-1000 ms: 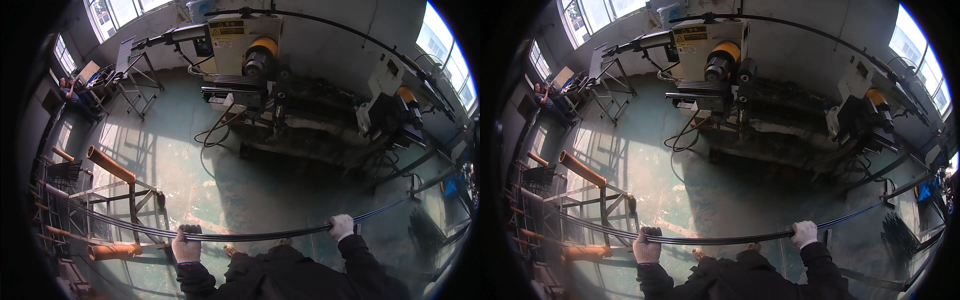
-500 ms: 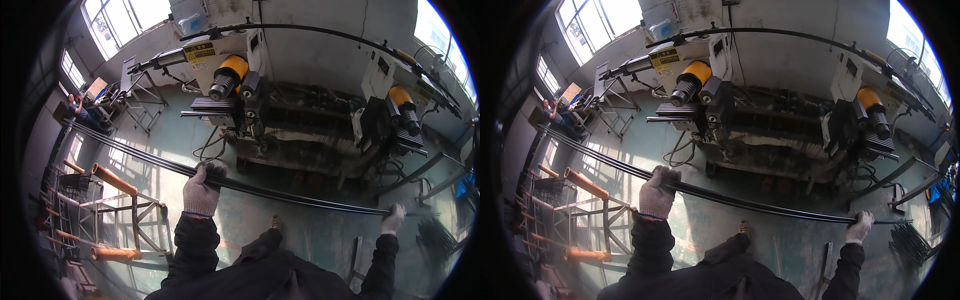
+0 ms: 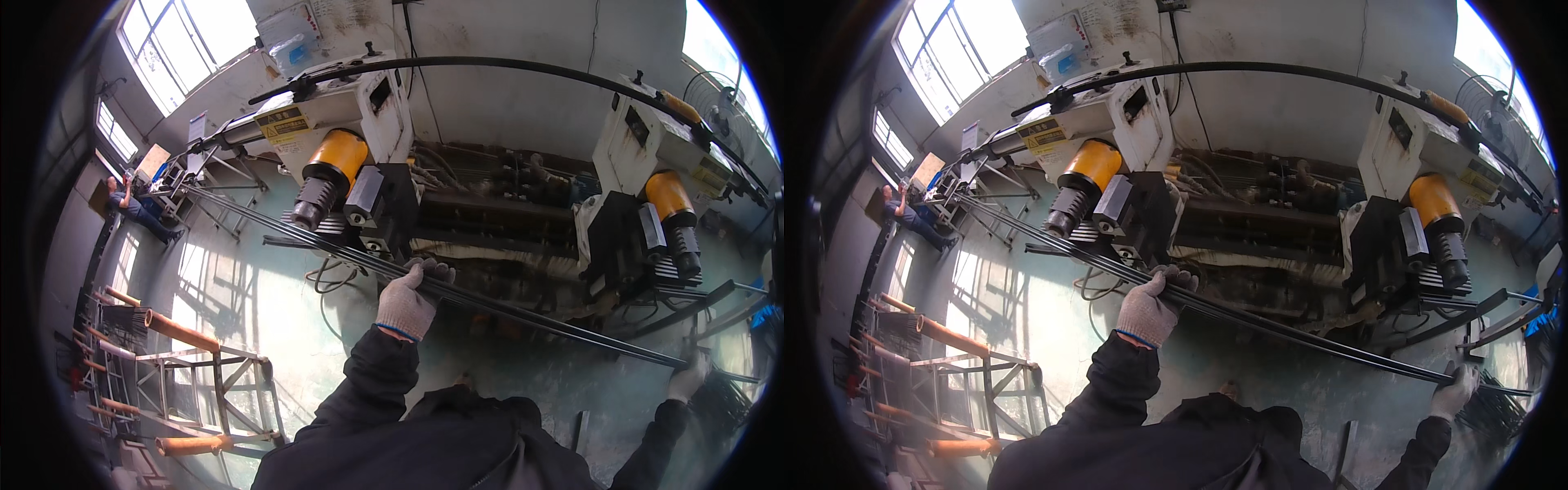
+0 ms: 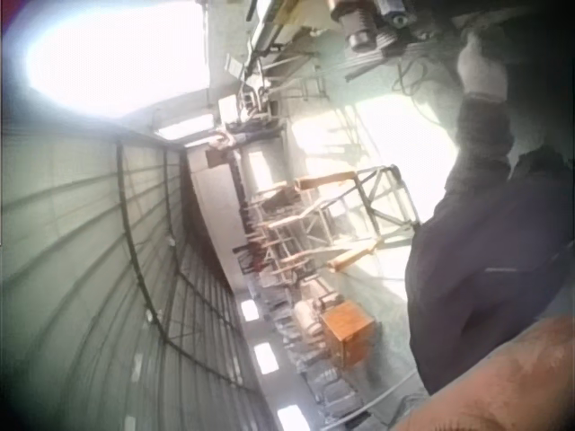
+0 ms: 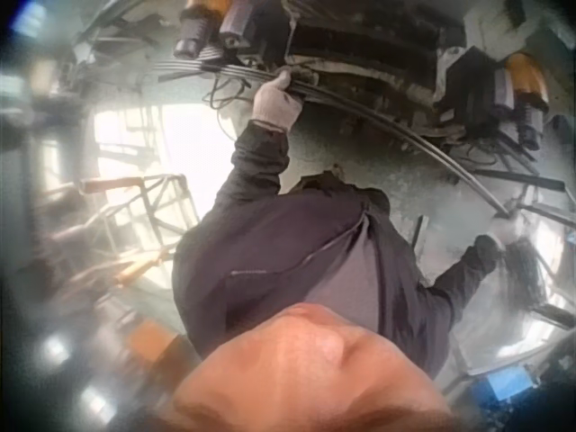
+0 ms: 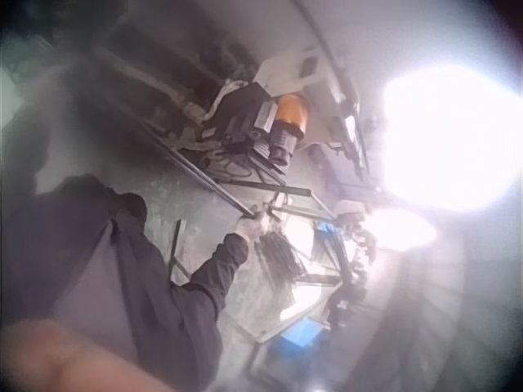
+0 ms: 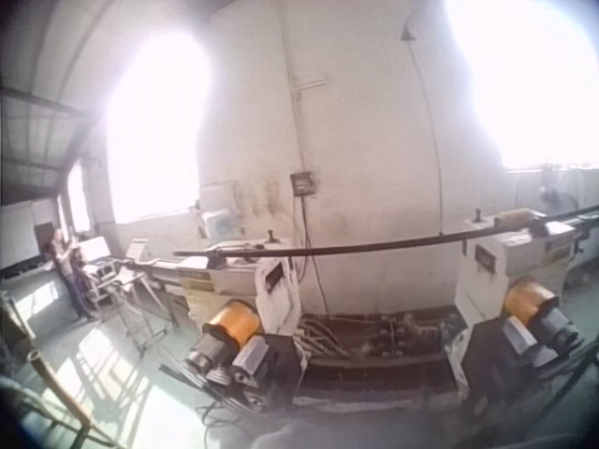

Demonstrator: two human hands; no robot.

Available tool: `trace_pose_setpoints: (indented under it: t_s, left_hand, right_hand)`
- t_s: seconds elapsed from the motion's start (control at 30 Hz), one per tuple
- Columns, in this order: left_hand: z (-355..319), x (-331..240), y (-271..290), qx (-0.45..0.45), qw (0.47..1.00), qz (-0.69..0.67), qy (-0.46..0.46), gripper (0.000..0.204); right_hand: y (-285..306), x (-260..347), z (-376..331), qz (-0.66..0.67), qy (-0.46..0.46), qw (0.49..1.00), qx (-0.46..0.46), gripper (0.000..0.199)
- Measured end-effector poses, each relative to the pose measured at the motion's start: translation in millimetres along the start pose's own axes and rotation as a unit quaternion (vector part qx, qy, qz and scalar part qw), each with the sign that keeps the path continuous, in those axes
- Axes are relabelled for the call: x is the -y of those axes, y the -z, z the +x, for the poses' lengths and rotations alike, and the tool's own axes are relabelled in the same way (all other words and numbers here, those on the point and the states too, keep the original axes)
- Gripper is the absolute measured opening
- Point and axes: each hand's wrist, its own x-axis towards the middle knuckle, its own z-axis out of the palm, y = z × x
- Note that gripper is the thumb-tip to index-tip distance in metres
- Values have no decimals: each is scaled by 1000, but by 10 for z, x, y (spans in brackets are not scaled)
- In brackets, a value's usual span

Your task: The person loads straight metal rods into a bending machine, operates it to form U-shaped pieces, and stacks the finished rods. They then manually bend additional rods by hand and place them on a rack.

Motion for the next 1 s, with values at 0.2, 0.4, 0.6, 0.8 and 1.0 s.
trace_pose_setpoints:
  t_s: [0.2,0.4,0.6,0.8,1.0]
  left_hand:
    - [548,551,-252,34,999,26,27,25]
    - [1018,1231,-469,75,970,229,-31,31]
    - [1281,1778,-772,16,987,157,-38,18]
    - [1224,2277,-995,-67,992,105,-8,22]
    - [1200,2516,-1219,45,961,272,-14,27]
  right_hand:
    - [-339,-399,549,-17,26,998,60,27]
    - [-857,-1008,1133,-17,-71,995,74,18]
    - [-1566,-1503,1408,57,-312,944,-96,59]
    - [-2003,-1643,1483,737,-568,348,-111,22]
    - [-2383,-1559,1774,690,-605,394,-50,18]
